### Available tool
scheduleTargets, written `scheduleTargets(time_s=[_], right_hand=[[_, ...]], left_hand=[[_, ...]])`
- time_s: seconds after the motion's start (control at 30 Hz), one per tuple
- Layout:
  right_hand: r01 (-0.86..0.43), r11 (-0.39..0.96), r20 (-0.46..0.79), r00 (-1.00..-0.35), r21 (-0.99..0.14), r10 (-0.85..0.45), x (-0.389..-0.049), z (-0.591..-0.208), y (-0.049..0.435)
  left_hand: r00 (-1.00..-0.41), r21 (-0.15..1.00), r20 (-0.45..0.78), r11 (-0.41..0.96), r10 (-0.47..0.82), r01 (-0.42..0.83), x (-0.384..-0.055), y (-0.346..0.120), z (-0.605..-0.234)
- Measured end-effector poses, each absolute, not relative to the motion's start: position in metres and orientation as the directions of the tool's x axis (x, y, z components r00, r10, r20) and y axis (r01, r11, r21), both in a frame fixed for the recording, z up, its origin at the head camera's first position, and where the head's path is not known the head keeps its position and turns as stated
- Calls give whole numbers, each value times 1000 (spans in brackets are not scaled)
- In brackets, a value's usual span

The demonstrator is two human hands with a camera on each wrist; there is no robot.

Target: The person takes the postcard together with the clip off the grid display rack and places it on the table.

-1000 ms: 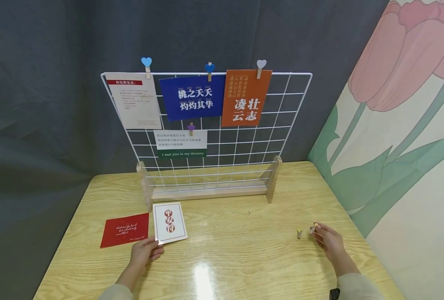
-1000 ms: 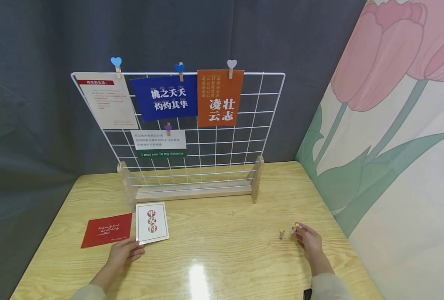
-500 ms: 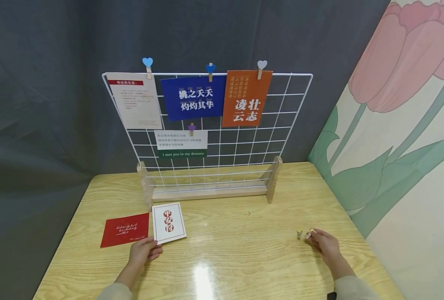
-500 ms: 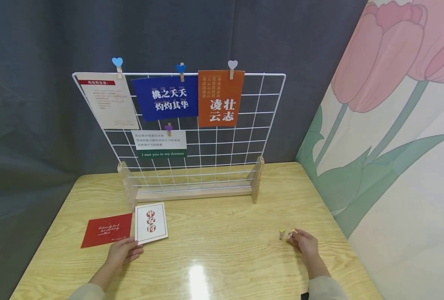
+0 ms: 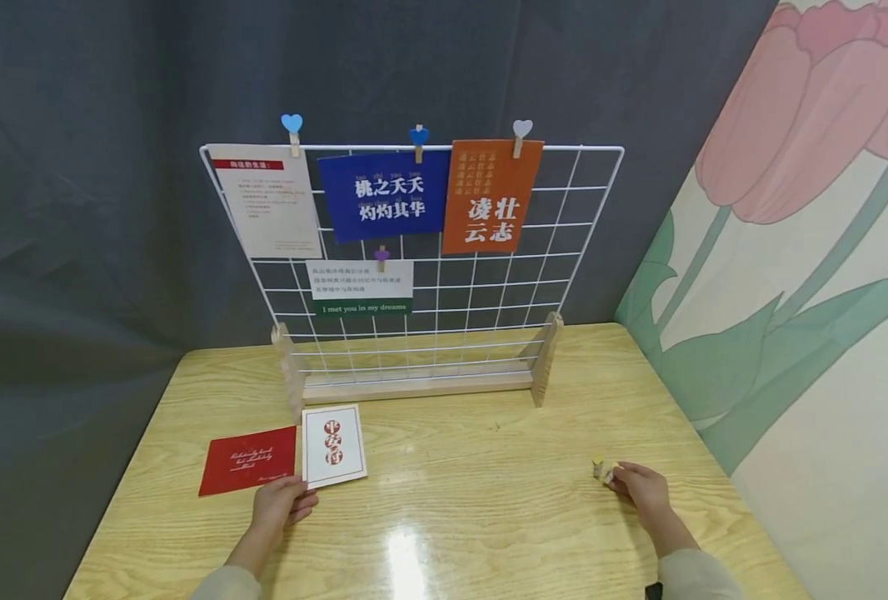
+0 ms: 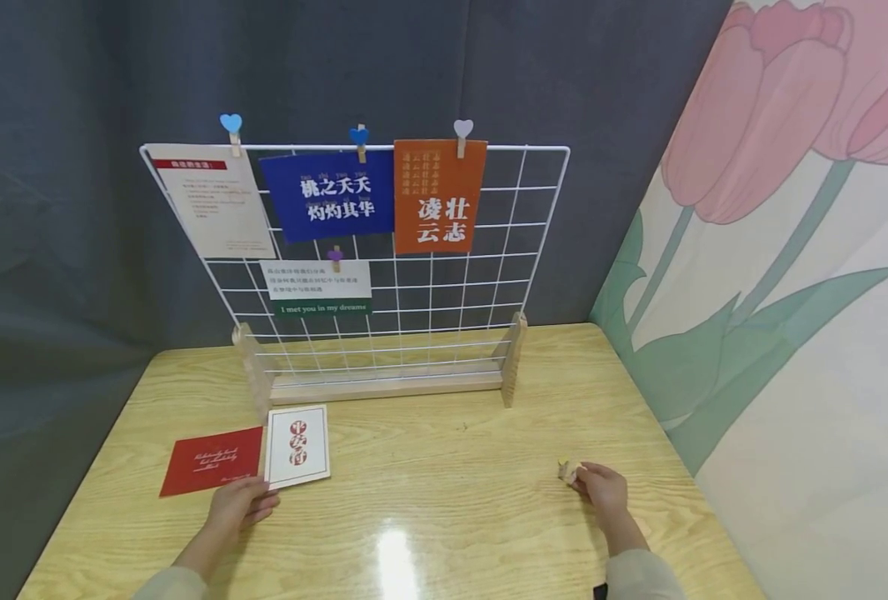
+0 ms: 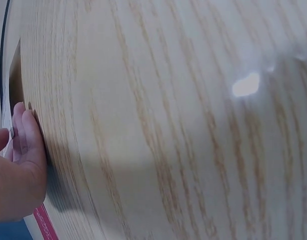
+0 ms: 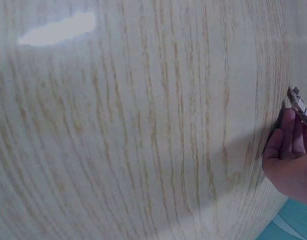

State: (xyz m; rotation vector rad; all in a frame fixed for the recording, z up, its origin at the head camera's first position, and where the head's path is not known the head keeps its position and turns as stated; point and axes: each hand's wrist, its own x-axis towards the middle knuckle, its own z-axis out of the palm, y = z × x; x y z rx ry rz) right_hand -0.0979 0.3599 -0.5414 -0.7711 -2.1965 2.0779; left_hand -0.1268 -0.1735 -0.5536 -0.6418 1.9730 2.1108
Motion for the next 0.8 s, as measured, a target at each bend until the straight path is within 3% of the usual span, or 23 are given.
scheduleTargets(time_s=[0.37, 0.6, 0.8], right_hand=[[354, 60, -300, -861, -933, 411, -99, -538, 354], [367, 85, -300, -855, -926, 424, -100, -539, 354], [371, 119, -289, -855, -921, 430, -101, -539, 353]], left_hand=[[-895, 918, -397, -86, -201, -388, -125, -175, -555], [-935, 956, -288, -109, -206, -271, -124, -178, -565], [-913, 950, -309, -37, -266, -310, -123, -172, -554]])
